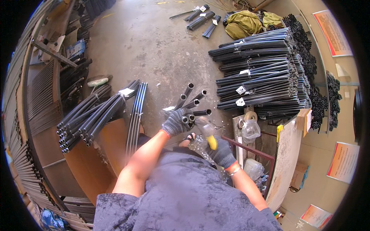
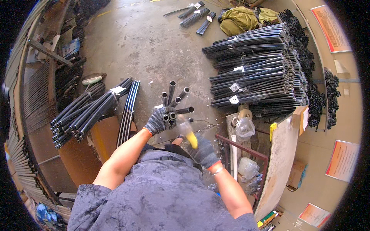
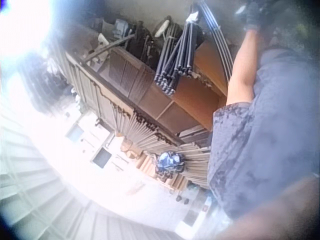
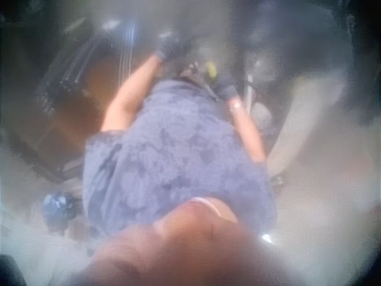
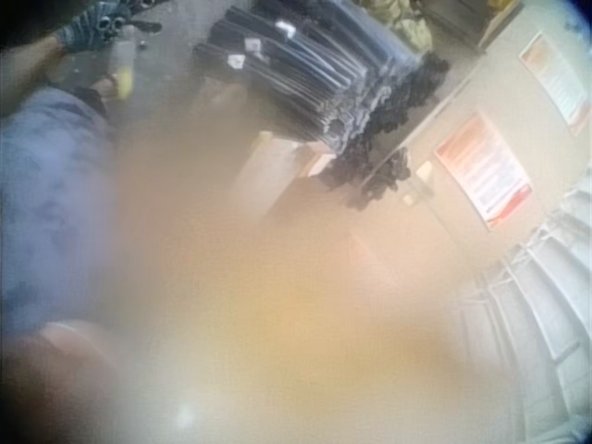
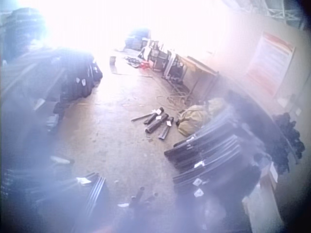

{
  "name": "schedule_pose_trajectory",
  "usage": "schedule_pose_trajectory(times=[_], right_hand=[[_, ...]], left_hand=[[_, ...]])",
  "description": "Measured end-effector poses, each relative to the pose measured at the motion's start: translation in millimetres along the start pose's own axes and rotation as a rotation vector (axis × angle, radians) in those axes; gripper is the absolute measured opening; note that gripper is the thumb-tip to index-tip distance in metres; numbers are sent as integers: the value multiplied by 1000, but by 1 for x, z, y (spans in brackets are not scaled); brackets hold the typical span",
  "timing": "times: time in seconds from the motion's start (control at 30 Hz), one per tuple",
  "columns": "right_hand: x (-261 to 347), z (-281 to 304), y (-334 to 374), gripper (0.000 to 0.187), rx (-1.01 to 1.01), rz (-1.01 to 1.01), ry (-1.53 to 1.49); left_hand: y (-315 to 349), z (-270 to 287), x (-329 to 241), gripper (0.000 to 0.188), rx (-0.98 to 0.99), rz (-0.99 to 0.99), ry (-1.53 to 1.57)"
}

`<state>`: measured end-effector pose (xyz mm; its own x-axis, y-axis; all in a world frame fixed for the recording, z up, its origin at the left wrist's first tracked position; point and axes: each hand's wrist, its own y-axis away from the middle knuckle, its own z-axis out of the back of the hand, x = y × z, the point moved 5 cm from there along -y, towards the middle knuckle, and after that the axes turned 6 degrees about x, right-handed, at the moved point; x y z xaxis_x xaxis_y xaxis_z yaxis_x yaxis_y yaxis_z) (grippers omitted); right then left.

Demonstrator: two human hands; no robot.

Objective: The person picks up bundles of metal pipes and uses a hammer to tap the ends of the pipes.

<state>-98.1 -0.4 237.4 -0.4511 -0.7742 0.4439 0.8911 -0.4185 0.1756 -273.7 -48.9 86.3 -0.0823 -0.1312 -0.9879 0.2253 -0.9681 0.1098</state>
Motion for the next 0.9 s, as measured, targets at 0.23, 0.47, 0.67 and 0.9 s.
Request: schedule_pose_trajectory(times=[0.23, 0.47, 0.67, 0.9], right_hand=[[17, 46, -8, 21, -179, -292, -779], [10, 4, -30, 29, 10, -188, -542], [27, 57, -24, 17, -349, -48, -658], [19, 36, -39, 25, -72, -135, -387]], left_hand=[[-5, -6, 13, 36, -35, -58, 183], [-5, 2, -14, 36, -50, -263, -101], [-5, -1, 2, 39, -28, -45, -73], [-2, -1, -23, 37, -101, -494, -341]])
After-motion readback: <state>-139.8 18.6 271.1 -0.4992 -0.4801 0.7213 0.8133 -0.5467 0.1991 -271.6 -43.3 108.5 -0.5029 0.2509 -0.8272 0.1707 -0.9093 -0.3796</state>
